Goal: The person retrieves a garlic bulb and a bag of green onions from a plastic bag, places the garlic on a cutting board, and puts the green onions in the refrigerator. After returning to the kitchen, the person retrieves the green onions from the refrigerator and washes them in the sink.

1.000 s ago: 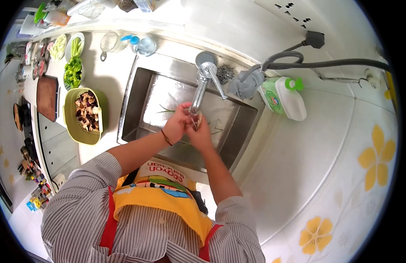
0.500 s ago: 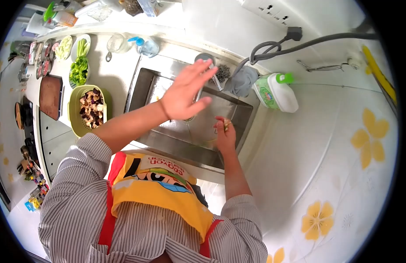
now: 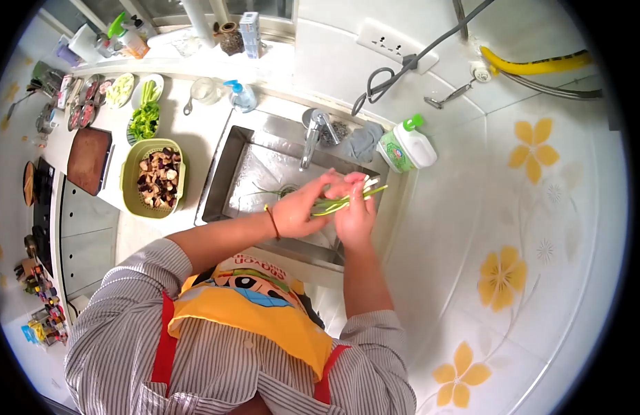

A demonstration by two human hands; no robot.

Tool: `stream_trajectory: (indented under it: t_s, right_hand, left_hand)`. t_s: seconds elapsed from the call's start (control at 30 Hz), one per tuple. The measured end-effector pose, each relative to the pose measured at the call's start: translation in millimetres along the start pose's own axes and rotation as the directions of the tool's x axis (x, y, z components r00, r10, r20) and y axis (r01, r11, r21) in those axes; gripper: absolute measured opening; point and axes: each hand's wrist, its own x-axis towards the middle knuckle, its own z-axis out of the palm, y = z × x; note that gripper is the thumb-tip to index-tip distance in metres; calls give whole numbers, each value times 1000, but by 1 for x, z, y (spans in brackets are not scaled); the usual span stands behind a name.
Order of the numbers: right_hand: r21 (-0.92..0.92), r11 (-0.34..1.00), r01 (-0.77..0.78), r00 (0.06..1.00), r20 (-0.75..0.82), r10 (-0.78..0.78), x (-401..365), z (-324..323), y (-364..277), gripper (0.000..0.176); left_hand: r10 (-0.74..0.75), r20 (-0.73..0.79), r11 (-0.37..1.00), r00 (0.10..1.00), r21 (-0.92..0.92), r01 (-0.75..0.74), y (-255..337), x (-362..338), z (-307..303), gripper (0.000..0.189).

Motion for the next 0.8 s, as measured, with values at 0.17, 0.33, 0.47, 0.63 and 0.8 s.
stream_trajectory:
  t_s: [0.17, 0.33, 0.47, 0.63, 0.8]
  right_hand:
    - [-84, 995, 46, 994, 107, -37, -9, 22, 11, 28]
    - [-40, 999, -3, 987, 162, 10, -15, 42, 18, 25]
    - [1, 994, -108, 982, 159, 107, -17, 51, 12, 28]
    - [-93, 986, -141, 977, 151, 154, -29, 67, 0, 32]
    - [-89, 985, -146, 978, 138, 157, -39, 63, 1, 33]
  left_hand:
    - [-141, -51, 988, 989, 52, 144, 1, -31, -1, 38]
    - [-87, -80, 988, 993, 123, 97, 10, -50, -13, 15]
    - [-335, 34, 927, 942, -165, 335, 24, -59, -31, 15]
    - [-273, -7, 957, 962, -104, 271, 50, -71, -52, 18]
    - [-397, 143, 816, 906, -397, 420, 71, -75, -65, 19]
